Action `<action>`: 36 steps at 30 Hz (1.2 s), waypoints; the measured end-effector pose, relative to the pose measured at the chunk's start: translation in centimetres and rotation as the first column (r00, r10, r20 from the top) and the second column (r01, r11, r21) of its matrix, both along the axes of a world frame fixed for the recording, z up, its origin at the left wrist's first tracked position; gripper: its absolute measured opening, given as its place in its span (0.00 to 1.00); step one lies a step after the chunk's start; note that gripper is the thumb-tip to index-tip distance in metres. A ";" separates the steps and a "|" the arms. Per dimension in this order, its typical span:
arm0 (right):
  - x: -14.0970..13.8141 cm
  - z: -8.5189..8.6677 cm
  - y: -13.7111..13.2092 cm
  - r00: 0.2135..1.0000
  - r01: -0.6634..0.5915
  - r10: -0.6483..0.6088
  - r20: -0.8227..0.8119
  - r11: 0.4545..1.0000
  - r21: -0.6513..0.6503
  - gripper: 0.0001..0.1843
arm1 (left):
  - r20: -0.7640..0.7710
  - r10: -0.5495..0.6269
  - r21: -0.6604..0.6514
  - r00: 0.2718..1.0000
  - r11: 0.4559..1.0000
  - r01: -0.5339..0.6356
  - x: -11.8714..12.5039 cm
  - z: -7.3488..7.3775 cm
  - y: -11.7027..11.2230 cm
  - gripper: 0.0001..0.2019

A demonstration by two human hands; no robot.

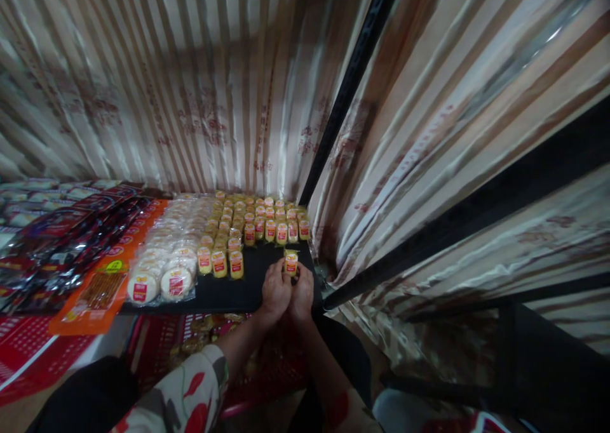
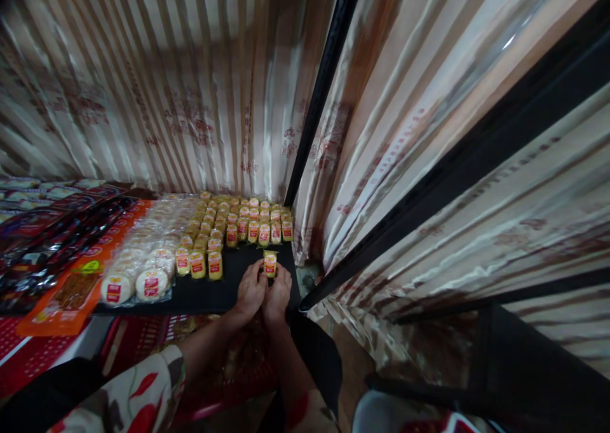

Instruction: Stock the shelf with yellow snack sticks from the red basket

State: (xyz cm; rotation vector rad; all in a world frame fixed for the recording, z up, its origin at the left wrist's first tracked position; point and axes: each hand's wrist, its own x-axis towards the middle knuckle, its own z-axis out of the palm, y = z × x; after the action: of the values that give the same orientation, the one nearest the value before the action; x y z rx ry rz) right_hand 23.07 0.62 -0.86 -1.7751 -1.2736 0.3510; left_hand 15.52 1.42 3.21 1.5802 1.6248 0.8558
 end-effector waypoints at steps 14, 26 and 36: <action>1.2 -1.2 4.1 0.996 0.078 -0.080 0.048 0.996 0.040 0.21 | -0.067 -0.087 -0.019 0.994 0.996 0.086 1.3 0.4 3.7 0.19; 1.8 -1.5 6.9 0.994 0.101 -0.102 0.042 0.995 0.024 0.23 | -0.093 -0.090 -0.054 0.992 0.995 0.085 1.8 1.0 5.4 0.20; 2.3 -1.9 8.6 0.992 0.106 -0.110 0.057 0.992 0.062 0.22 | -0.090 -0.083 -0.113 0.992 0.991 0.073 1.5 1.3 5.9 0.22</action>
State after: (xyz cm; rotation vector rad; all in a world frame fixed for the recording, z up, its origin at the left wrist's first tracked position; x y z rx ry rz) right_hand 25.37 9.25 -2.79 -1.8082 -1.2114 0.1985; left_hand 17.00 7.32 4.49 1.6165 1.6356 0.6484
